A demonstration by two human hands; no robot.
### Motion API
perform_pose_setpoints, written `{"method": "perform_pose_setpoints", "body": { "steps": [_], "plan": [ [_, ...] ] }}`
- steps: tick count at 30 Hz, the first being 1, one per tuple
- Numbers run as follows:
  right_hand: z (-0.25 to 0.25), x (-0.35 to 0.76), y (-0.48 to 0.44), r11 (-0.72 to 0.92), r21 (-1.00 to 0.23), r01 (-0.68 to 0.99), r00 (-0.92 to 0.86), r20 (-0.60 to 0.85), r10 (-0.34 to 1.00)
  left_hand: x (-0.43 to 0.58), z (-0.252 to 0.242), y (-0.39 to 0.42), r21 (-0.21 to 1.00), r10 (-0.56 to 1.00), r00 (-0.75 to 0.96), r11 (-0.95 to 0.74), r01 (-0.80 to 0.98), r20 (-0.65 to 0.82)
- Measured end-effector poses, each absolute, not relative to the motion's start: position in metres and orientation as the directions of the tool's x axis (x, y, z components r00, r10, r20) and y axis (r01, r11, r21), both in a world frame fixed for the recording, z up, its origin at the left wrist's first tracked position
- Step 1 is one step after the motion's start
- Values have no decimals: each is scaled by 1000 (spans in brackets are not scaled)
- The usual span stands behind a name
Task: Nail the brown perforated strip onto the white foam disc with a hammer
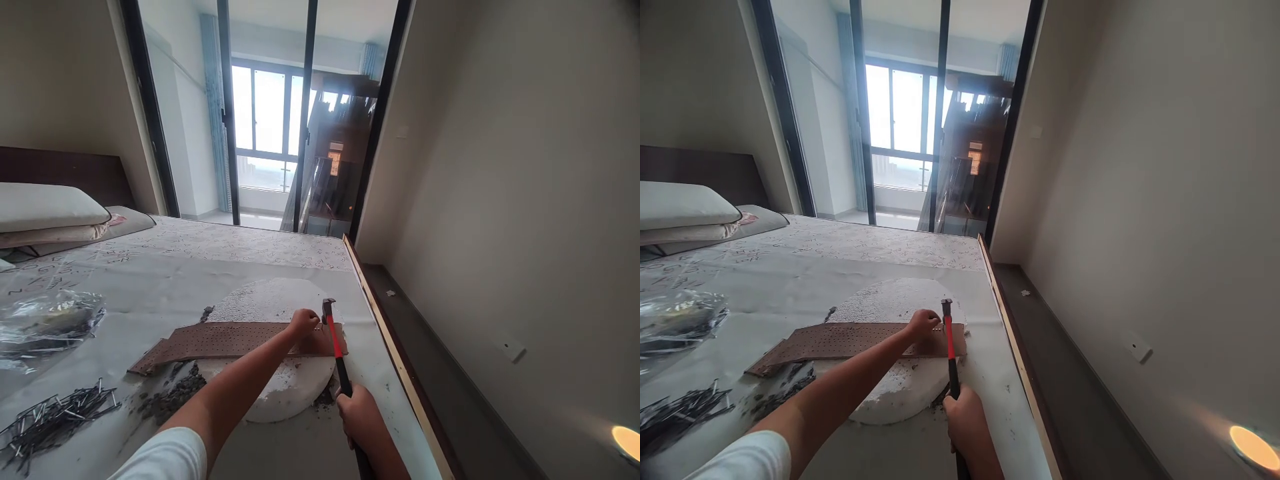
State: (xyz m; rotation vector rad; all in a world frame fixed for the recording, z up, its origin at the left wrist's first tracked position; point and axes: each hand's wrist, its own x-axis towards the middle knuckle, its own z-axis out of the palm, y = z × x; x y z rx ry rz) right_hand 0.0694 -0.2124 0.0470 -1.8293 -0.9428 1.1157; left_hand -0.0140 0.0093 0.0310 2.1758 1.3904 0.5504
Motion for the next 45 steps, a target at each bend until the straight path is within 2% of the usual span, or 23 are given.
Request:
{"method": "perform_pose_setpoints", "body": {
  "steps": [4, 7, 11, 14, 17, 20, 23, 29, 33, 38, 42, 45],
  "plan": [
    [57, 73, -223, -324, -921, 214, 334, -243, 911, -25, 48, 11, 645, 917, 352, -384, 661, 185],
    [51, 73, -222, -327, -927, 185, 326, -256, 910, -37, 59, 8, 636, 913, 326, -404, 657, 243],
    [35, 69, -216, -443, -877, 185, 323, -371, 870, -59, 69, -6, 579, 895, 333, -445, 683, 296],
    [32, 64, -218, -423, -893, 152, 301, -366, 881, -86, 78, -26, 533, 868, 358, -494, 687, 343],
    [37, 58, -224, -392, -917, 76, 270, -359, 893, -129, 90, -52, 462, 843, 348, -521, 718, 410],
    [45, 52, -231, -426, -903, -54, 218, -427, 878, -189, 93, -81, 383, 846, 314, -486, 786, 430],
    [47, 51, -239, -459, -875, -153, 166, -480, 861, -257, 74, -112, 332, 881, 281, -414, 848, 381],
    [41, 55, -252, -462, -832, -308, 102, -511, 853, -348, 4, -179, 178, 964, 254, -237, 955, -80],
    [45, 53, -257, -455, -828, -328, 97, -509, 855, -350, -18, -197, 79, 952, 212, -199, 977, -221],
    [55, 48, -260, -397, -864, -309, 154, -457, 876, -336, -27, -192, 18, 952, 189, -190, 982, -242],
    [61, 47, -260, -367, -883, -291, 189, -430, 883, -335, -27, -185, 63, 955, 218, -209, 976, -200],
    [61, 50, -260, -348, -904, -249, 230, -404, 885, -329, -12, -178, 142, 950, 289, -272, 952, -118]
  ]
}}
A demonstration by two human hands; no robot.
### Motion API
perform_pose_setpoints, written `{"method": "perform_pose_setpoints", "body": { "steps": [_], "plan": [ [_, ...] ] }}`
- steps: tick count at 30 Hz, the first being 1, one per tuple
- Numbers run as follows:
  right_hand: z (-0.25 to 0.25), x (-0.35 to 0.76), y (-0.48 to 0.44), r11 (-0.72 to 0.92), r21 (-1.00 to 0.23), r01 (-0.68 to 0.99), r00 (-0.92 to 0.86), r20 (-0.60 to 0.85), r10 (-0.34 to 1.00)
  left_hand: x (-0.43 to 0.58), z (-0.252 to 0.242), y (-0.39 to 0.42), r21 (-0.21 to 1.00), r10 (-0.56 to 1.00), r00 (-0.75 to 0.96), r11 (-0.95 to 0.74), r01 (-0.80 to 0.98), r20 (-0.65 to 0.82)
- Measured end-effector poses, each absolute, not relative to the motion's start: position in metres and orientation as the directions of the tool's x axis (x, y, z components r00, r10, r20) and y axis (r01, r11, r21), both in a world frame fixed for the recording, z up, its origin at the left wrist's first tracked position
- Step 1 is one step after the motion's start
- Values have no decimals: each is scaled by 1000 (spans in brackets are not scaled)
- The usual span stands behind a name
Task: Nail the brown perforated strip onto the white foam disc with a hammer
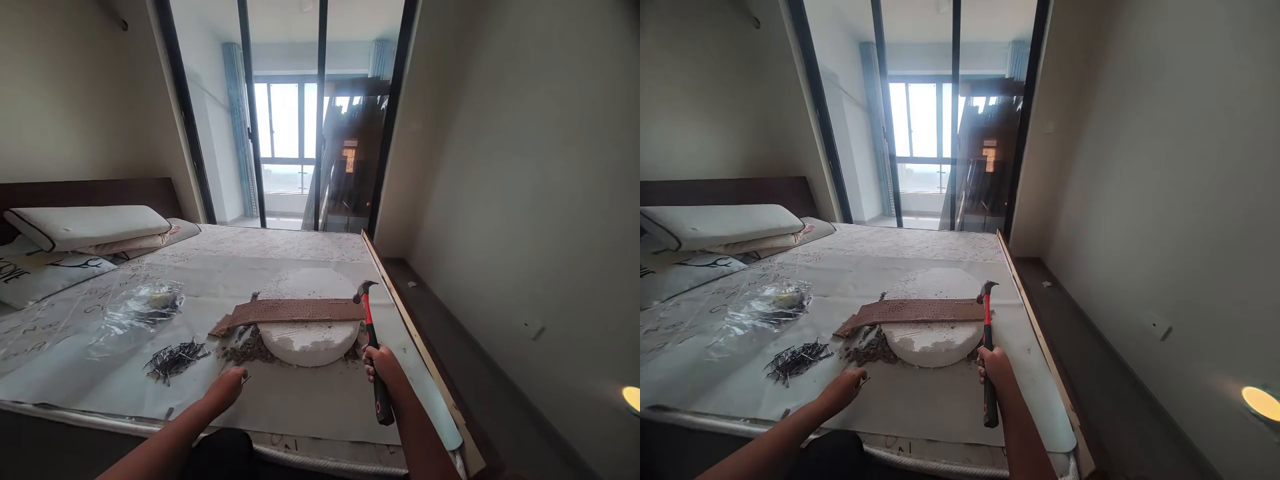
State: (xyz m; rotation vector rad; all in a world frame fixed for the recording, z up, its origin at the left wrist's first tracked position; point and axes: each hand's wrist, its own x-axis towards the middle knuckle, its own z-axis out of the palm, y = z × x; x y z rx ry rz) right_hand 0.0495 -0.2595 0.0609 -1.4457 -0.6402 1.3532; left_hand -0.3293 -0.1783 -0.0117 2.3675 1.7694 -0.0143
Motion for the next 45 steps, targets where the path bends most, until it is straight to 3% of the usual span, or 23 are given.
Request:
{"method": "perform_pose_setpoints", "body": {
  "steps": [6, 11, 20, 29, 39, 45],
  "plan": [
    [60, 56, -255, -360, -907, -219, 260, -410, 875, -278, 54, -150, 311, 879, 477, -458, 833, 17],
    [60, 64, -246, -344, -918, -195, 274, -388, 880, -189, 92, -110, 468, 861, 501, -481, 742, 90],
    [57, 82, -227, -328, -930, -166, 220, -359, 907, -32, 50, -22, 732, 883, 452, -389, 559, 125],
    [47, 90, -212, -347, -921, -179, 210, -380, 901, 13, 6, 23, 635, 900, 388, -420, 648, 198],
    [43, 86, -214, -336, -936, -109, 222, -352, 909, 9, 5, 18, 520, 873, 452, -477, 709, 185],
    [45, 84, -214, -337, -938, -82, 224, -346, 911, 10, 4, 17, 540, 881, 437, -461, 704, 183]
  ]
}}
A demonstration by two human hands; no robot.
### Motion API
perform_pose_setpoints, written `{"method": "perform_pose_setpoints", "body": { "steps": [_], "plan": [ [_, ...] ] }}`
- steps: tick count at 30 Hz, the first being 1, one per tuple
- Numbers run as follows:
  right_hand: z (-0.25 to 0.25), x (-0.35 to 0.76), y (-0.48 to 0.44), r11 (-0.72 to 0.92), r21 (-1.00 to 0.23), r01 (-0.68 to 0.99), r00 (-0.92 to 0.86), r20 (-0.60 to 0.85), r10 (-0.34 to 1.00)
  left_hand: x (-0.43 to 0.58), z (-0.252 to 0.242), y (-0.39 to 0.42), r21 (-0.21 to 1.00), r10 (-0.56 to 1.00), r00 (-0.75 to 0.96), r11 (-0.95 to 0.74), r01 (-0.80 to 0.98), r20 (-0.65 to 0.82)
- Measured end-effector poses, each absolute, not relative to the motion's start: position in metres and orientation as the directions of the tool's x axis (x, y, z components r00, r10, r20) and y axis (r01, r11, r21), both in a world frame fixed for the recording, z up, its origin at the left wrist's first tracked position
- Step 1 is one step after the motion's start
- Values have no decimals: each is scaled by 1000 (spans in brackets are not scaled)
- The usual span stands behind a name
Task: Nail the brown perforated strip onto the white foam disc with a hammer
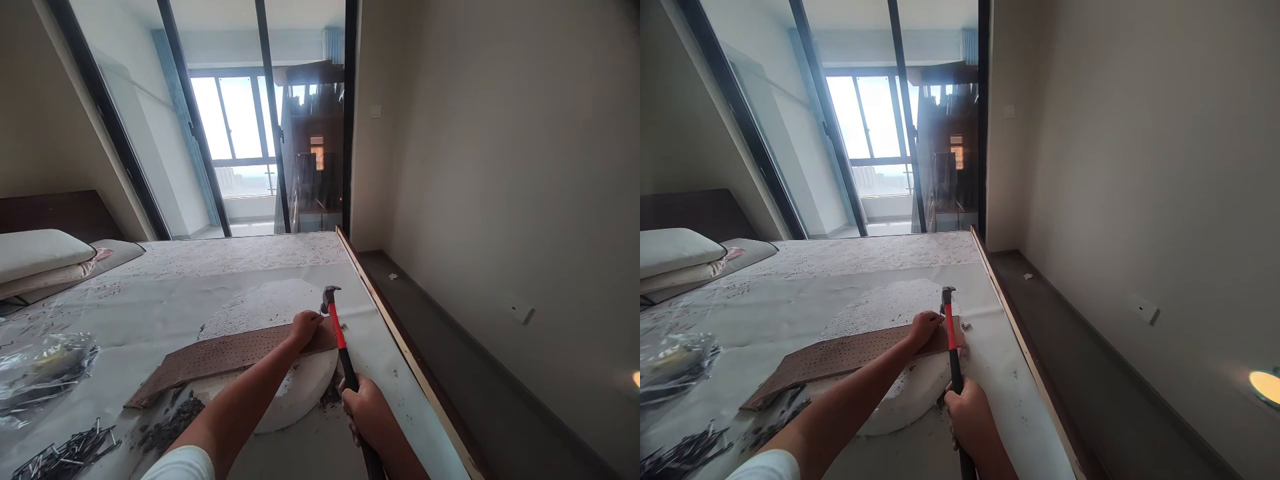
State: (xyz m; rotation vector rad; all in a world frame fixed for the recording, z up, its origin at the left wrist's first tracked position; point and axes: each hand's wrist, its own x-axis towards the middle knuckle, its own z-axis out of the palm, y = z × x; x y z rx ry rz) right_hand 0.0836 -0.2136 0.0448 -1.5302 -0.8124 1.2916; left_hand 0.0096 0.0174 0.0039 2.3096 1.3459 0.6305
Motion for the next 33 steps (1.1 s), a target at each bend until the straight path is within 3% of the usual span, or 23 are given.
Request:
{"method": "perform_pose_setpoints", "body": {
  "steps": [12, 19, 22, 27, 33],
  "plan": [
    [48, 86, -213, -305, -951, 50, 277, -280, 919, 10, -1, 14, 504, 853, 476, -515, 694, 217],
    [56, 77, -208, -391, -902, 181, 309, -325, 894, 10, -4, 12, 488, 865, 462, -495, 718, 197],
    [58, 76, -211, -340, -922, 186, 322, -270, 907, 9, -4, 12, 481, 843, 495, -531, 698, 212],
    [61, 74, -212, -418, -890, 180, 302, -355, 885, 8, -2, 12, 488, 870, 465, -482, 728, 166],
    [62, 72, -214, -367, -915, 168, 307, -305, 901, 8, -5, 13, 513, 866, 474, -482, 710, 158]
  ]
}}
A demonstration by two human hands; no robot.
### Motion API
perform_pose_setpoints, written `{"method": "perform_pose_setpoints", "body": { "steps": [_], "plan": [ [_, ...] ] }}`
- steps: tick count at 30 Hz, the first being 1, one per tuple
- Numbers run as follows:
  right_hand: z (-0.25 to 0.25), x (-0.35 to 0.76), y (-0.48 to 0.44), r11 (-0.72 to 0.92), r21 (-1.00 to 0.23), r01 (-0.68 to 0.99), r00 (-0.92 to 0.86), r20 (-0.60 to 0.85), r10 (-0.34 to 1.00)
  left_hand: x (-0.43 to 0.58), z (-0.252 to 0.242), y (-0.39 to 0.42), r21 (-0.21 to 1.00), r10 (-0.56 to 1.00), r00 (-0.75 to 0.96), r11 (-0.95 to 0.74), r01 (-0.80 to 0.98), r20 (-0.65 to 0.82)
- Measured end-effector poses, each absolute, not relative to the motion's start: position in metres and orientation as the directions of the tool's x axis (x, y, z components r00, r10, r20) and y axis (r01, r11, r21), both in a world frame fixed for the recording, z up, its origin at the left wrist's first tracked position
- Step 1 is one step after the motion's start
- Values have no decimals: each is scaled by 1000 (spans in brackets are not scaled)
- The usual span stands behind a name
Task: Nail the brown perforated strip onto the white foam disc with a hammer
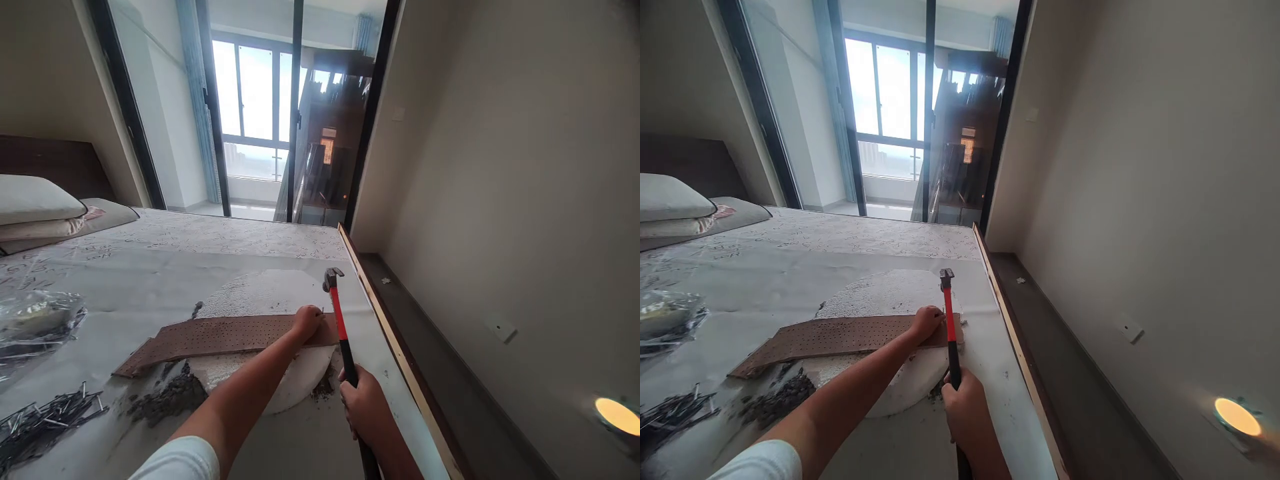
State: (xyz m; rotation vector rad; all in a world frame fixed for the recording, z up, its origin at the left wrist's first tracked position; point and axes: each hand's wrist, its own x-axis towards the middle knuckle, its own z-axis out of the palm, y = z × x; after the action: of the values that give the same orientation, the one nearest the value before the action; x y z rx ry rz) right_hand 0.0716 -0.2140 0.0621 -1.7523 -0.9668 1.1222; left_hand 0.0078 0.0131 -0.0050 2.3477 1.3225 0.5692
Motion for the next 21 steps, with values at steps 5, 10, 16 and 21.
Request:
{"method": "perform_pose_setpoints", "body": {
  "steps": [5, 10, 16, 21],
  "plan": [
    [60, 68, -213, -431, -889, 157, 313, -369, 875, 8, -8, 15, 473, 852, 493, -514, 716, 179],
    [60, 69, -215, -369, -917, 150, 352, -300, 887, 8, -7, 15, 477, 851, 493, -513, 713, 179],
    [59, 70, -214, -375, -912, 166, 335, -305, 891, 7, -4, 13, 475, 860, 486, -497, 726, 156],
    [58, 70, -215, -404, -902, 152, 326, -341, 882, 7, -2, 12, 457, 857, 489, -504, 733, 160]
  ]
}}
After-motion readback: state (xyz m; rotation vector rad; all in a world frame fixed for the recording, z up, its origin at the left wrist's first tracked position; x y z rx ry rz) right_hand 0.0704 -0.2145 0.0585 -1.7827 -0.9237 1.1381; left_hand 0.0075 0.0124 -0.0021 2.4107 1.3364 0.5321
